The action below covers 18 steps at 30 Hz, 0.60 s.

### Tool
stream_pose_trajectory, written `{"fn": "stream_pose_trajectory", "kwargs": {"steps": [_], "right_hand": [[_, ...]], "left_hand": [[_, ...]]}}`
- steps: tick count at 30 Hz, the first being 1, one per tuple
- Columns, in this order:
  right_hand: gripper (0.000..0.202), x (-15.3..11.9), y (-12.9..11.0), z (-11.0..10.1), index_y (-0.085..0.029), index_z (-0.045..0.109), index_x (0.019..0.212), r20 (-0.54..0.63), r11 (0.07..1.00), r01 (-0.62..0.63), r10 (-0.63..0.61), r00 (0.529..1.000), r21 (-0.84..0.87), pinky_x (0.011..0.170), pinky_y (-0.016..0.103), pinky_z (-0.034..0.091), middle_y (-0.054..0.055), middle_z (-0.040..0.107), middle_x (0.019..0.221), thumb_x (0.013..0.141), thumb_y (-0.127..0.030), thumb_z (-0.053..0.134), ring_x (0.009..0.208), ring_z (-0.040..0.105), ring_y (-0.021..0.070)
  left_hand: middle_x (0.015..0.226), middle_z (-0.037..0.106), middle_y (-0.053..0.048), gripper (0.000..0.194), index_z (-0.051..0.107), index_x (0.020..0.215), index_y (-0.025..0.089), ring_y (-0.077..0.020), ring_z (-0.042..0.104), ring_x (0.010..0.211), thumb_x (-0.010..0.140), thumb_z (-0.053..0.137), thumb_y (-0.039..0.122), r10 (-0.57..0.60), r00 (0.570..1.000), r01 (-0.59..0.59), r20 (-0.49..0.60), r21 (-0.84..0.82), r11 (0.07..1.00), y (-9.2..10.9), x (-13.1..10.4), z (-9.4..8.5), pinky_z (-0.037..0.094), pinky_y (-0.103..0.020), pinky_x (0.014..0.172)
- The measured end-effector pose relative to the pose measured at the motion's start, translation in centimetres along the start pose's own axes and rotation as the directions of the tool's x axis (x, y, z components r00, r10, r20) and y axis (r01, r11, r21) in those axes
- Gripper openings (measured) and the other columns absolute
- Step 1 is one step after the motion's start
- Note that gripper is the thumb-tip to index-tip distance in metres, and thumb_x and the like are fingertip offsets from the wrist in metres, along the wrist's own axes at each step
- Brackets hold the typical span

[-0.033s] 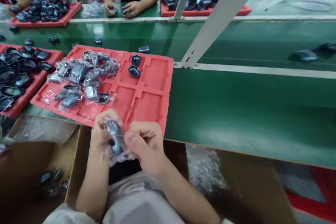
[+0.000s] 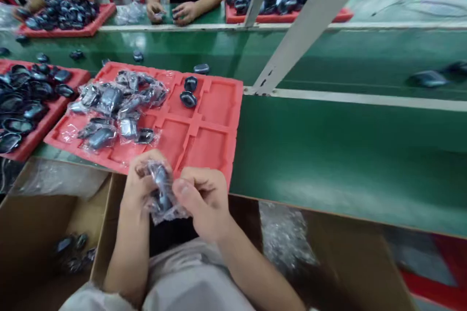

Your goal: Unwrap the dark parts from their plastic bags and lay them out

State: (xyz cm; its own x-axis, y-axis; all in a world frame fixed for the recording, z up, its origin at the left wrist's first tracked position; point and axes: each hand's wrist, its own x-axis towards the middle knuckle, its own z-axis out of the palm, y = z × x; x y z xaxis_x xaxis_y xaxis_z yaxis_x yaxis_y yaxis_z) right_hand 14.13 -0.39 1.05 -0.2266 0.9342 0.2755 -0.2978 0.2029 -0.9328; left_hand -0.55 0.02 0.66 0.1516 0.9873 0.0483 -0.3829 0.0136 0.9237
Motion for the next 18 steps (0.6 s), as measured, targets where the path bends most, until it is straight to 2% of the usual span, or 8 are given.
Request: {"fn": "stream_pose_trajectory", "kwargs": {"steps": [4, 6, 8, 11, 14, 16, 18], "right_hand": [[0.037, 1.4, -0.7, -1.4, -0.019, 0.047, 0.067, 0.098, 0.913, 0.060, -0.021, 0.995, -0.404, 0.046, 0.021, 0.027, -0.005, 0.042, 0.056, 0.101, -0.032, 0.053, 0.047, 0.036, 0.0069], [0.032, 2.0, -1.0, -1.7, -0.020, 0.048, 0.071, 0.192, 0.862, 0.087, 0.012, 0.981, -0.500, 0.050, 0.021, 0.032, -0.005, 0.046, 0.059, 0.099, -0.035, 0.055, 0.051, 0.039, 0.0080], [0.036, 2.3, -1.1, -1.6, -0.020, 0.044, 0.069, 0.248, 0.831, 0.087, 0.063, 0.967, -0.550, 0.053, 0.021, 0.032, -0.005, 0.045, 0.058, 0.100, -0.035, 0.054, 0.051, 0.038, 0.0079], [0.043, 2.3, -0.8, -1.2, -0.020, 0.036, 0.065, 0.265, 0.811, 0.024, 0.164, 0.950, -0.585, 0.053, 0.023, 0.028, -0.006, 0.041, 0.055, 0.104, -0.034, 0.049, 0.050, 0.035, 0.0078], [0.043, 2.0, -0.3, -0.9, -0.020, 0.041, 0.065, 0.278, 0.817, -0.069, 0.272, 0.921, -0.572, 0.053, 0.024, 0.026, -0.004, 0.044, 0.057, 0.103, -0.039, 0.050, 0.052, 0.038, 0.0088], [0.045, 1.7, -0.2, -0.7, -0.019, 0.041, 0.065, 0.283, 0.856, -0.112, 0.287, 0.915, -0.505, 0.053, 0.024, 0.026, -0.003, 0.042, 0.058, 0.104, -0.040, 0.048, 0.053, 0.038, 0.0089], [0.050, 1.3, -0.3, -0.3, -0.019, 0.040, 0.062, 0.300, 0.924, -0.136, 0.252, 0.920, -0.358, 0.053, 0.024, 0.028, -0.003, 0.040, 0.056, 0.106, -0.042, 0.043, 0.052, 0.037, 0.0086]], "left_hand": [[0.071, 0.064, 0.005, 0.015, 0.068, 0.097, 0.021, -0.0085, 0.055, 0.059, 0.085, 0.069, 0.014, -0.028, 0.986, 0.085, -0.163, 0.355, 0.931, 2.6, -0.5, -0.6, 0.042, -0.017, 0.055], [0.071, 0.063, 0.005, 0.008, 0.066, 0.094, 0.021, -0.0091, 0.054, 0.059, 0.087, 0.067, 0.015, -0.035, 0.984, 0.117, -0.173, 0.491, 0.864, 3.1, -0.9, -0.6, 0.042, -0.019, 0.056], [0.075, 0.066, 0.002, 0.002, 0.067, 0.089, 0.020, -0.0102, 0.056, 0.063, 0.089, 0.066, 0.018, -0.015, 0.987, 0.104, -0.160, 0.568, 0.817, 3.3, -1.1, -0.6, 0.044, -0.021, 0.059], [0.075, 0.069, 0.000, 0.005, 0.070, 0.087, 0.020, -0.0121, 0.058, 0.063, 0.090, 0.067, 0.022, 0.011, 0.984, 0.094, -0.176, 0.580, 0.809, 3.3, -1.2, -0.7, 0.045, -0.023, 0.059], [0.068, 0.068, 0.000, 0.008, 0.072, 0.081, 0.020, -0.0127, 0.056, 0.057, 0.088, 0.072, 0.025, 0.017, 0.976, 0.111, -0.219, 0.557, 0.823, 3.5, -1.2, -1.0, 0.044, -0.024, 0.054], [0.064, 0.066, 0.000, 0.012, 0.073, 0.080, 0.020, -0.0129, 0.055, 0.054, 0.087, 0.075, 0.029, 0.005, 0.973, 0.117, -0.230, 0.513, 0.850, 3.7, -1.4, -1.3, 0.044, -0.025, 0.052], [0.063, 0.067, -0.001, 0.017, 0.075, 0.080, 0.019, -0.0134, 0.057, 0.054, 0.086, 0.077, 0.036, -0.025, 0.979, 0.113, -0.203, 0.435, 0.893, 3.7, -1.6, -1.4, 0.046, -0.025, 0.052]]}}
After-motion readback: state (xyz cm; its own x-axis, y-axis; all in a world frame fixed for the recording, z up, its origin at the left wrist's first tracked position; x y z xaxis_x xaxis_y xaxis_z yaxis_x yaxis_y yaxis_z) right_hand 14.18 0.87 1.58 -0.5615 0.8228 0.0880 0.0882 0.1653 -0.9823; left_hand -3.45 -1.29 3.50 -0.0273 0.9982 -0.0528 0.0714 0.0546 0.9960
